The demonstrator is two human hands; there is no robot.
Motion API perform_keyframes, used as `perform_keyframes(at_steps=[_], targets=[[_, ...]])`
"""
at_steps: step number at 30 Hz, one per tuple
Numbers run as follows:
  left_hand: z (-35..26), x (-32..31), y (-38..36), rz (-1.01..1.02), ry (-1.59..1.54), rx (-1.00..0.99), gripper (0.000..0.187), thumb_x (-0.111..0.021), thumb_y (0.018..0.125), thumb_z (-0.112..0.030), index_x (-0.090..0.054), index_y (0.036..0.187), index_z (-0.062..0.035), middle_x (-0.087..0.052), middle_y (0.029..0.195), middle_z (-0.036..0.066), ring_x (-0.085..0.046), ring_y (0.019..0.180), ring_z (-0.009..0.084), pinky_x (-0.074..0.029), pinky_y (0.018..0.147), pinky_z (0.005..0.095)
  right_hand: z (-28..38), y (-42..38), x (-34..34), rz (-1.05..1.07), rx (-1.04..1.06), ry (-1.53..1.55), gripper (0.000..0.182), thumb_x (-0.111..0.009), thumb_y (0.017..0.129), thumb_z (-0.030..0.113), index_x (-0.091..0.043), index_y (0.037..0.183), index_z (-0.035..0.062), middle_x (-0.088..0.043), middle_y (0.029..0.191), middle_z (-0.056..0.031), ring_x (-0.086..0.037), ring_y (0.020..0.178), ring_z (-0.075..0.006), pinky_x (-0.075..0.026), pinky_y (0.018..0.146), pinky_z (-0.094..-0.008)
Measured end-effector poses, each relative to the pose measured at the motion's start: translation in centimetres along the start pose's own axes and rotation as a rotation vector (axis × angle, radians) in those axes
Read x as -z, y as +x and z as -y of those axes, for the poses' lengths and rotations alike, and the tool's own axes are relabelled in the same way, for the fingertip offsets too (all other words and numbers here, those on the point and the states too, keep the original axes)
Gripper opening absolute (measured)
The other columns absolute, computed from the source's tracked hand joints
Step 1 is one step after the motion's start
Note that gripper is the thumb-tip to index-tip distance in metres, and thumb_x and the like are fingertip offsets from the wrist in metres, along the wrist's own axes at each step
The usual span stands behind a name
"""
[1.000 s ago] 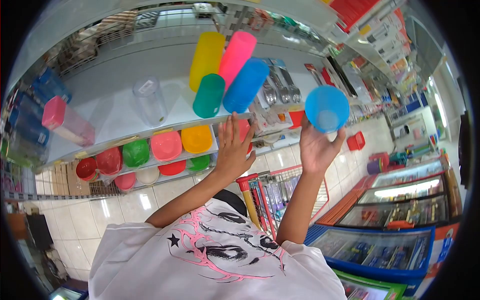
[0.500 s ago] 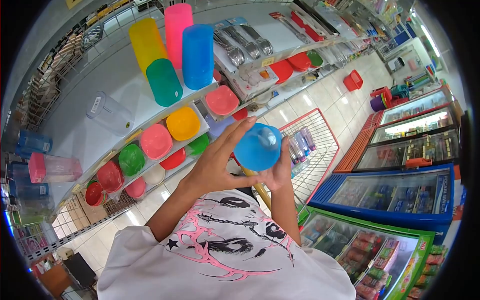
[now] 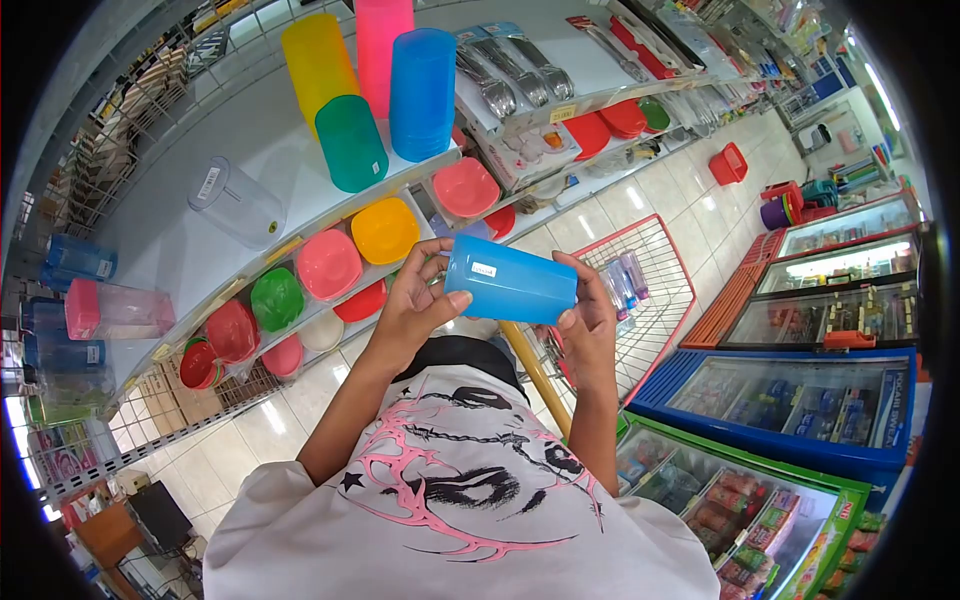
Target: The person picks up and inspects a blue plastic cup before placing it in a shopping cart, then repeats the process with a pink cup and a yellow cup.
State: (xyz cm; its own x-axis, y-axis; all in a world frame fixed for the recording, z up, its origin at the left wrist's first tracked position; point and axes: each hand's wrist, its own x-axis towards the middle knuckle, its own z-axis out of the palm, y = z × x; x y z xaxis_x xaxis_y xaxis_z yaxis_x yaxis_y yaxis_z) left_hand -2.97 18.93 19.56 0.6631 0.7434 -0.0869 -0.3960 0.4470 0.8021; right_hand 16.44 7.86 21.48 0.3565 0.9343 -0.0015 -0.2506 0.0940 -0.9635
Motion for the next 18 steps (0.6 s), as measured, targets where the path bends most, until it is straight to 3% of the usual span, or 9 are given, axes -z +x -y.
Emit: perform_keyframes(at_steps=[5, 6, 8, 11, 12, 14, 16, 17, 18], targets=[[0.5, 0.1, -0.4, -0.019, 0.037, -0.007, 0.065, -0.067, 0.088, -0.023, -0.033, 0.138, -0.0015, -0.051, 0.122, 0.014, -0.059, 0.104, 0.0189, -0.055, 0.074, 0.0327, 0.4, -0.3, -0.6, 0.058, 0.077, 0.063, 0.079, -0.080, 0.076, 0.012, -0.038, 0.141, -0.0003, -0.052, 0.124, -0.0121, -0.061, 0.096, -0.0148, -0.050, 0.072, -0.0265], [0.5, 0.3, -0.3, -0.012, 0.039, 0.003, 0.065, -0.067, 0.088, -0.023, -0.033, 0.138, -0.0015, -0.051, 0.122, 0.014, -0.059, 0.104, 0.0189, -0.055, 0.074, 0.0327, 0.9, -0.5, -0.5, 0.111, 0.051, -0.057, 0.081, -0.080, 0.075, 0.007, -0.036, 0.143, 0.0006, -0.051, 0.125, -0.0115, -0.060, 0.097, -0.0138, -0.049, 0.074, -0.0263], [0.6, 1.2, -0.3, 0.022, 0.007, 0.250, 0.069, -0.065, 0.090, -0.032, -0.031, 0.143, -0.0031, -0.050, 0.124, 0.013, -0.058, 0.106, 0.0190, -0.054, 0.076, 0.0322, 0.4, -0.5, 0.3, 0.152, 0.078, -0.243, 0.075, -0.077, 0.076, -0.001, -0.039, 0.141, 0.0018, -0.054, 0.123, -0.0103, -0.057, 0.093, -0.0103, -0.045, 0.071, -0.0237], [0.8, 1.6, -0.4, 0.069, -0.013, 0.316, 0.072, -0.068, 0.089, -0.031, -0.031, 0.144, -0.0039, -0.052, 0.124, 0.011, -0.059, 0.104, 0.0183, -0.053, 0.079, 0.0316, 0.5, -0.7, 1.2, 0.051, -0.038, -0.265, 0.067, -0.077, 0.075, -0.002, -0.045, 0.135, -0.0001, -0.060, 0.112, -0.0079, -0.057, 0.085, -0.0075, -0.044, 0.068, -0.0207], [1.3, 1.1, -0.2, 0.068, -0.020, 0.313, 0.072, -0.068, 0.089, -0.031, -0.031, 0.144, -0.0039, -0.052, 0.124, 0.011, -0.059, 0.104, 0.0183, -0.053, 0.079, 0.0316, 0.4, -0.6, 0.5, -0.058, -0.002, -0.165, 0.053, -0.075, 0.079, 0.002, -0.051, 0.125, -0.0024, -0.063, 0.098, -0.0051, -0.057, 0.076, -0.0062, -0.043, 0.063, -0.0191], [2.3, -0.3, 0.1, 0.054, 0.115, -0.023, 0.074, -0.074, 0.085, -0.021, -0.033, 0.144, -0.0037, -0.051, 0.126, 0.010, -0.058, 0.101, 0.0171, -0.051, 0.084, 0.0314, 0.0, -1.0, 1.5, -0.102, -0.078, -0.154, 0.047, -0.073, 0.082, 0.007, -0.052, 0.123, -0.0029, -0.063, 0.094, -0.0047, -0.057, 0.074, -0.0066, -0.043, 0.061, -0.0197], [1.8, -1.0, 0.4, 0.118, 0.153, -0.017, 0.074, -0.076, 0.082, -0.015, -0.035, 0.143, -0.0046, -0.049, 0.128, 0.009, -0.058, 0.100, 0.0164, -0.050, 0.086, 0.0311, -1.4, -1.6, 3.1, -0.126, -0.130, -0.153, 0.039, -0.068, 0.089, 0.024, -0.055, 0.115, -0.0029, -0.064, 0.090, -0.0060, -0.059, 0.071, -0.0090, -0.045, 0.056, -0.0225], [1.6, -1.3, 0.5, 0.184, 0.194, -0.006, 0.076, -0.079, 0.078, -0.010, -0.037, 0.142, -0.0055, -0.048, 0.129, 0.008, -0.058, 0.100, 0.0158, -0.050, 0.087, 0.0309, -1.8, -1.9, 3.5, -0.126, -0.134, -0.156, 0.039, -0.068, 0.089, 0.024, -0.055, 0.115, -0.0029, -0.064, 0.090, -0.0060, -0.059, 0.071, -0.0090, -0.045, 0.056, -0.0225], [1.6, -1.3, 0.7, 0.180, 0.189, -0.004, 0.076, -0.079, 0.078, -0.010, -0.037, 0.142, -0.0055, -0.048, 0.129, 0.008, -0.058, 0.100, 0.0158, -0.050, 0.087, 0.0309, -2.1, -2.3, 3.8, -0.126, -0.187, -0.068, 0.049, -0.067, 0.089, 0.034, -0.053, 0.117, -0.0033, -0.064, 0.090, -0.0072, -0.061, 0.073, -0.0114, -0.048, 0.060, -0.0241]])
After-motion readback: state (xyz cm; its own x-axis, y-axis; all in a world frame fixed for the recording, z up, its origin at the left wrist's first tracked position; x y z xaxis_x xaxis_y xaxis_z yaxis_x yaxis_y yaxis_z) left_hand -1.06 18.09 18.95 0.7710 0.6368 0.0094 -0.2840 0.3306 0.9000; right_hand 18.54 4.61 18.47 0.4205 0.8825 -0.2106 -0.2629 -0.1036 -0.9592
